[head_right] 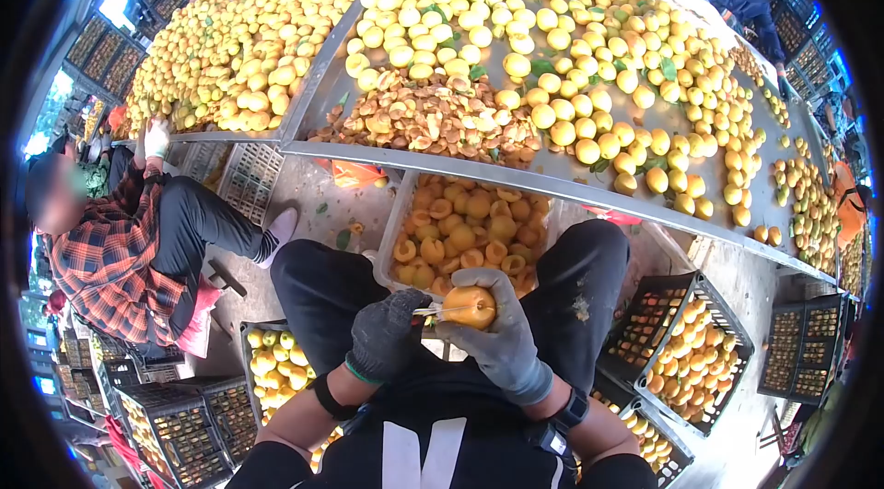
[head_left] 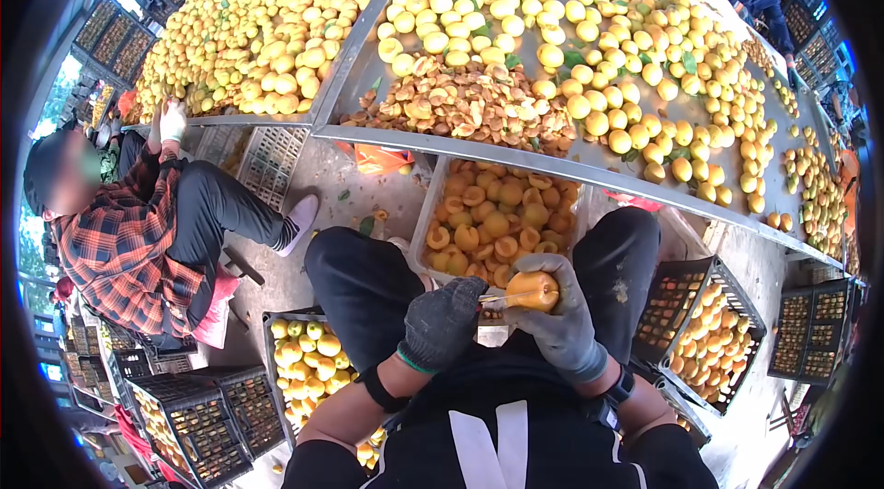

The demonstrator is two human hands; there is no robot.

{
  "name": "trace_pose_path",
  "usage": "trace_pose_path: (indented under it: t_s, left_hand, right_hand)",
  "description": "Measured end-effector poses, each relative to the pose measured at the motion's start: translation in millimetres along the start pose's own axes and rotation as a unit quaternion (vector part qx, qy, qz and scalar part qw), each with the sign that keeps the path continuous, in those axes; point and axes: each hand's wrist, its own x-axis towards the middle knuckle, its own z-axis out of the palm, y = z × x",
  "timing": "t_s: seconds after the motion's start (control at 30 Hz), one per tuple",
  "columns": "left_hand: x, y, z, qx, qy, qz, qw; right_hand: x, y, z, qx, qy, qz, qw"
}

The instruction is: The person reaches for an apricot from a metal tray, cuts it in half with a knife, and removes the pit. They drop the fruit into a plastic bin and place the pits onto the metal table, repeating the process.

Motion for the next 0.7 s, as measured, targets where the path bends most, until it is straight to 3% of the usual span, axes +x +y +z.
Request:
trace_pose_path:
  t_s: [0.23,0.33,0.4,0.53,0.6,0.7]
  left_hand:
    - [0,-7,16,0.010,0.043,-0.010,0.999]
    - [4,-10,18,0.012,0.080,0.006,0.997]
    - [7,-9,20,0.021,0.069,-0.012,0.997]
    - [4,-11,28,0.010,0.062,-0.032,0.998]
    - [2,-13,31,0.023,0.071,0.009,0.997]
    - [1,-8,27,0.005,0.038,-0.027,0.999]
  right_hand:
    - [4,-6,14,-0.007,0.061,-0.021,0.998]
    - [8,-4,15,-0.086,0.082,-0.011,0.993]
    - [11,-3,16,-0.023,0.100,0.047,0.994]
    - [12,8,13,0.006,0.103,0.030,0.994]
    - [12,12,9,-0.153,0.107,-0.034,0.982]
    - [12,12,10,-0.141,0.099,-0.044,0.984]
